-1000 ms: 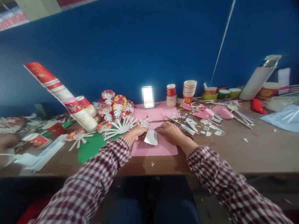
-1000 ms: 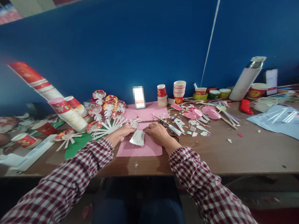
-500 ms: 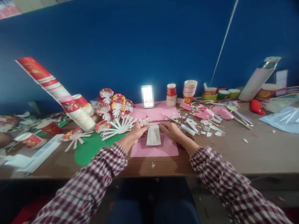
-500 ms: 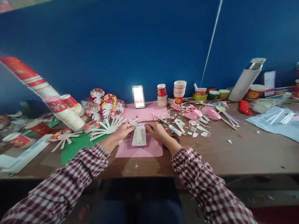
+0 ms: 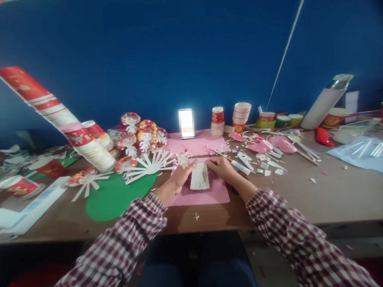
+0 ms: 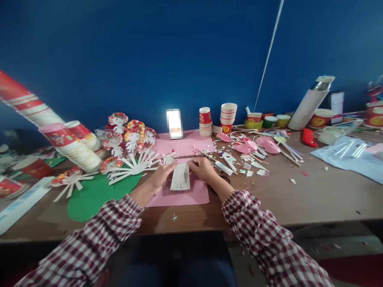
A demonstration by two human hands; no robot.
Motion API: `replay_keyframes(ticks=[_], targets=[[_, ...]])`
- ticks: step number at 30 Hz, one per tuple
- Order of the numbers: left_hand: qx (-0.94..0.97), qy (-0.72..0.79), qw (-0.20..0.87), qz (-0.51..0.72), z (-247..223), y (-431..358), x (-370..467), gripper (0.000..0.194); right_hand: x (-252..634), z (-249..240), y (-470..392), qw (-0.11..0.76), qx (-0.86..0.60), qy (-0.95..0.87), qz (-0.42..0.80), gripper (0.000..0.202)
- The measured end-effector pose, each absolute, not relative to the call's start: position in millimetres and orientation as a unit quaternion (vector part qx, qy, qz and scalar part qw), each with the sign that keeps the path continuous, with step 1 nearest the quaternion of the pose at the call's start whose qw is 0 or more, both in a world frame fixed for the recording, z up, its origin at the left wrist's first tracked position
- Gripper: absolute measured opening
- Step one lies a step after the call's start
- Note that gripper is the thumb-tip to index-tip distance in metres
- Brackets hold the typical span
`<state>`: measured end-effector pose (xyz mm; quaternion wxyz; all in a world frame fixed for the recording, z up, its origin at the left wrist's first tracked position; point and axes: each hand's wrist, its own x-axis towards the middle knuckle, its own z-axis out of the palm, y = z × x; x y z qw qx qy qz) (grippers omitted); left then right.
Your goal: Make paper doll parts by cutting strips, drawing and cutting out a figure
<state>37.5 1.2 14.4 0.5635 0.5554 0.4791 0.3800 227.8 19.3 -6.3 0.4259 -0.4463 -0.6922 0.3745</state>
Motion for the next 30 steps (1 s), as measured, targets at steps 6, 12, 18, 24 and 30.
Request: replay_keyframes(ticks=[6, 12, 18, 24, 30], targets=[[0.554, 0.489, 0.563, 0.370, 13, 0, 43, 0.023, 230, -6, 21, 0.445, -0.466, -0.669, 0.370, 0.027], [0.525, 0.487, 0.602, 0.352, 6, 2, 45, 0.028, 228, -6, 21, 0.453, -0.466, -0.660, 0.378, 0.024], [0.514, 0.457, 0.619, 0.380, 13, 15, 45, 0.038, 227, -8, 24, 0.484, -0.481, -0.620, 0.387, 0.033], [0.479, 0.425, 0.625, 0.446, 9, 25, 29, 0.043, 246, 7, 21, 0.516, -0.525, -0.593, 0.326, 0.039], [0.455, 0.402, 0.649, 0.459, 4, 25, 18, 0.039, 278, 20, -37, 0.348, -0.620, -0.688, 0.148, 0.019]])
